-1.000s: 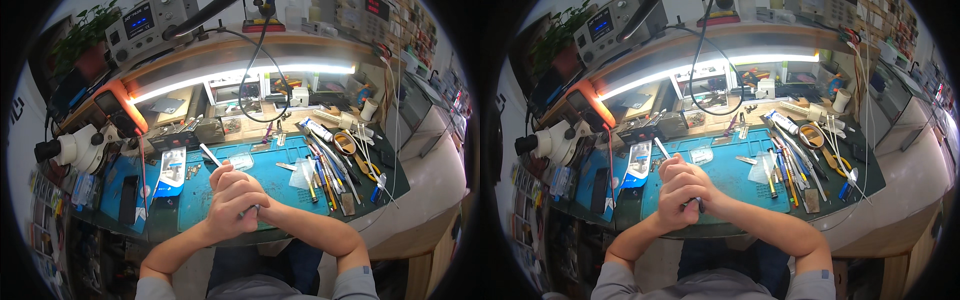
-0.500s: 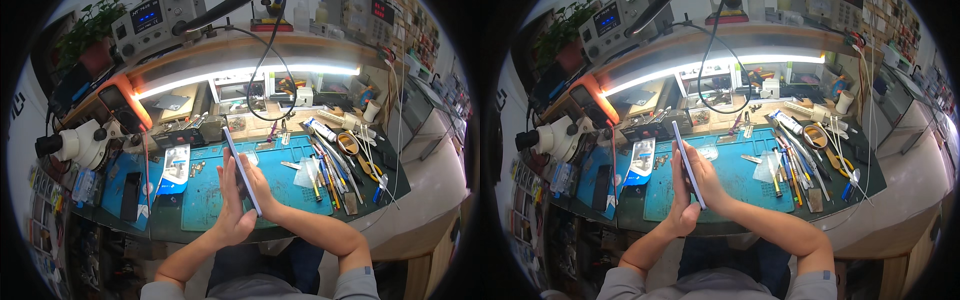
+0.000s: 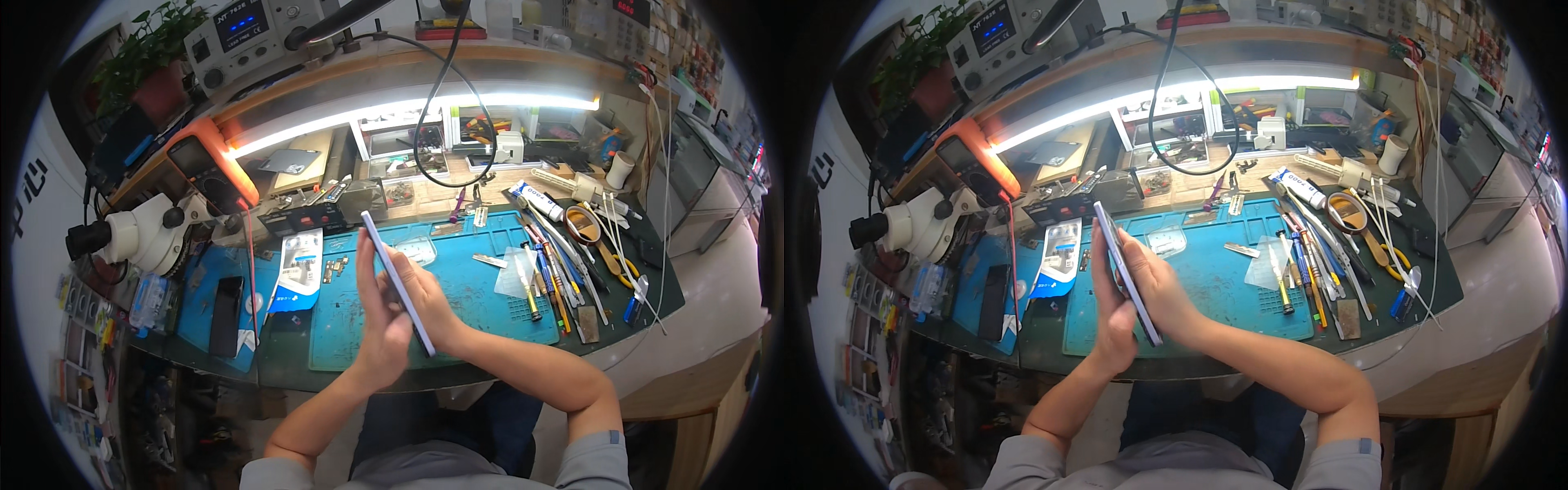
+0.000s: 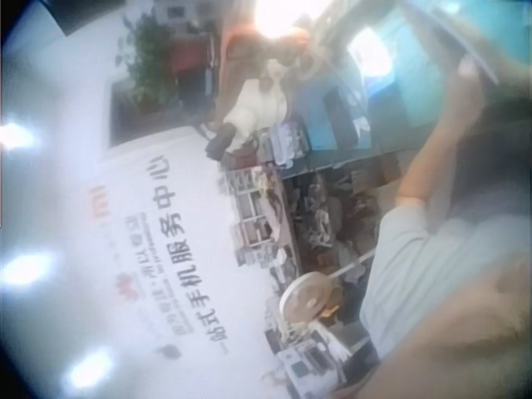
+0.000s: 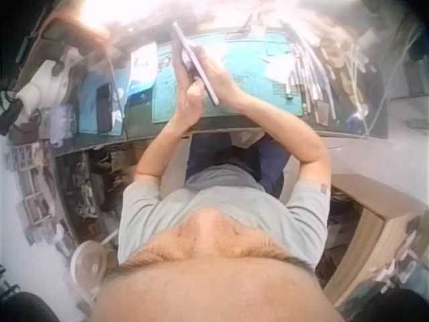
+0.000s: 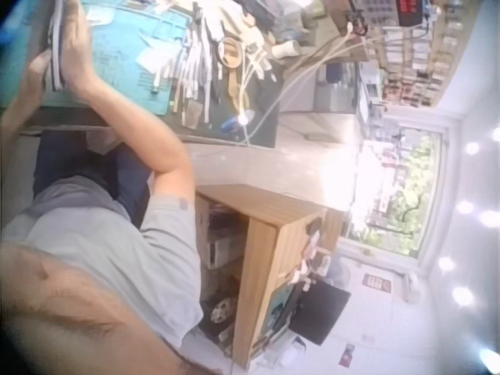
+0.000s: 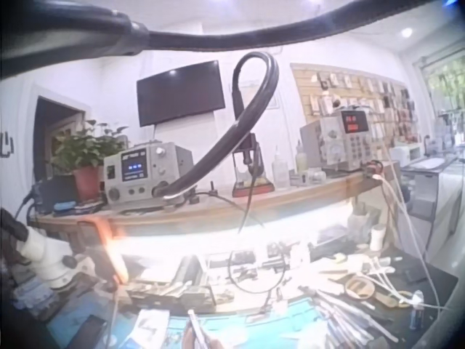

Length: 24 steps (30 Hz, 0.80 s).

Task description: The person disassembles a smartphone, removes the back cover, and detaches internal components including the battery and display assembly. They then retrieve a new screen from a box and prepare to install it.

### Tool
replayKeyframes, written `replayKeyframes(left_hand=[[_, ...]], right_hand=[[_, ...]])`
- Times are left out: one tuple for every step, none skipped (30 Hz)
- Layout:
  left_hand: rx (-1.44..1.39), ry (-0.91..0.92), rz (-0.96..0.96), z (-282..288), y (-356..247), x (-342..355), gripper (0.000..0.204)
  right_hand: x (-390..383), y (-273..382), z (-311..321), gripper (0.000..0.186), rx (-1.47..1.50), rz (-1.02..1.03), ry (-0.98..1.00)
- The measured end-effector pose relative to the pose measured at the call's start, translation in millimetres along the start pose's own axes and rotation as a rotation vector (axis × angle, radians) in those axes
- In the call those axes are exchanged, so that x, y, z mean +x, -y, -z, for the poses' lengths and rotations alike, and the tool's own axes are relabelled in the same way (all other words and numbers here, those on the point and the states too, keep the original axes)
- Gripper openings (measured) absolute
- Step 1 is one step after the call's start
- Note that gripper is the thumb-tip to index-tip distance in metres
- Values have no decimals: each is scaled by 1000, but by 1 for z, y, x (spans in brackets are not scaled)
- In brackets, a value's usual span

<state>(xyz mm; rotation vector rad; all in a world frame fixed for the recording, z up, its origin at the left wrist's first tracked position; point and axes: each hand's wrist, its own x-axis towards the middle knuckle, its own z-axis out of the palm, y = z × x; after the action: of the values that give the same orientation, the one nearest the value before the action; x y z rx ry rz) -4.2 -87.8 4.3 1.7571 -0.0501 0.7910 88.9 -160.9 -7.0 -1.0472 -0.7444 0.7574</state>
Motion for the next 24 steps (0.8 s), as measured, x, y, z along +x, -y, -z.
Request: replayKeyframes(left_hand=[[-12, -30, 17, 0, -5, 4, 93], [-6, -58, 57, 2, -7, 6, 92], [-2, -86, 99, 4, -9, 8, 92], [-13, -104, 117, 6, -9, 9, 91], [-26, -122, 134, 7, -9, 10, 90], [49, -102, -30, 19, 3, 15, 86], [29, -94, -27, 22, 3, 14, 85], [10, -89, -21, 25, 3, 12, 84], [-9, -84, -15, 27, 3, 11, 83], [-42, -142, 25, 26, -1, 13, 78], [-38, -162, 45, 27, -2, 13, 74], [-34, -182, 66, 27, -2, 14, 71], [-29, -202, 87, 28, -2, 14, 68], [-36, -225, 88, 29, -1, 15, 65], [-42, -247, 90, 30, 0, 15, 62], [-49, -270, 91, 31, 3, 15, 58], [-27, -267, 51, 32, 5, 15, 54], [-4, -265, 11, 33, 9, 14, 49], [18, -262, -29, 35, 11, 13, 45], [-2, -274, -20, 36, 11, 13, 44], [-22, -286, -11, 37, 11, 13, 43], [-42, -298, -2, 38, 11, 13, 41], [-38, -303, -21, 38, 12, 13, 40], [-33, -309, -39, 39, 15, 13, 38]], right_hand=[[-1, 0, -1, 59, -33, 17, -7], [-3, 0, -3, 59, -65, 33, -12], [-4, -1, -5, 59, -74, 41, -5], [-4, -2, -7, 59, -83, 50, 0], [-5, -2, -8, 59, -94, 59, 5], [-7, -4, -8, 59, -121, 62, 19], [-8, -5, -7, 60, -148, 64, 33], [-8, -3, -9, 59, -130, 25, 42], [-9, 0, -10, 59, -113, -14, 50], [-9, 2, -11, 60, -101, -16, 73], [-9, 4, -10, 60, -92, -19, 90], [-9, 5, -11, 60, -81, -24, 107], [-9, 6, -11, 60, -69, -29, 119], [-10, 4, -11, 60, -69, -32, 125], [-10, 3, -10, 59, -71, -36, 131], [-10, 0, -9, 59, -84, -38, 130], [-9, -2, -9, 59, -98, -39, 133], [-9, -3, -10, 59, -117, -25, 128], [-10, -3, -10, 59, -136, -11, 124], [-10, -3, -11, 58, -154, 2, 120], [-10, -2, -12, 58, -159, 0, 124], [-10, 0, -12, 58, -164, -2, 127], [-11, 2, -13, 58, -170, -3, 128], [-11, 4, -12, 57, -192, 11, 132]])
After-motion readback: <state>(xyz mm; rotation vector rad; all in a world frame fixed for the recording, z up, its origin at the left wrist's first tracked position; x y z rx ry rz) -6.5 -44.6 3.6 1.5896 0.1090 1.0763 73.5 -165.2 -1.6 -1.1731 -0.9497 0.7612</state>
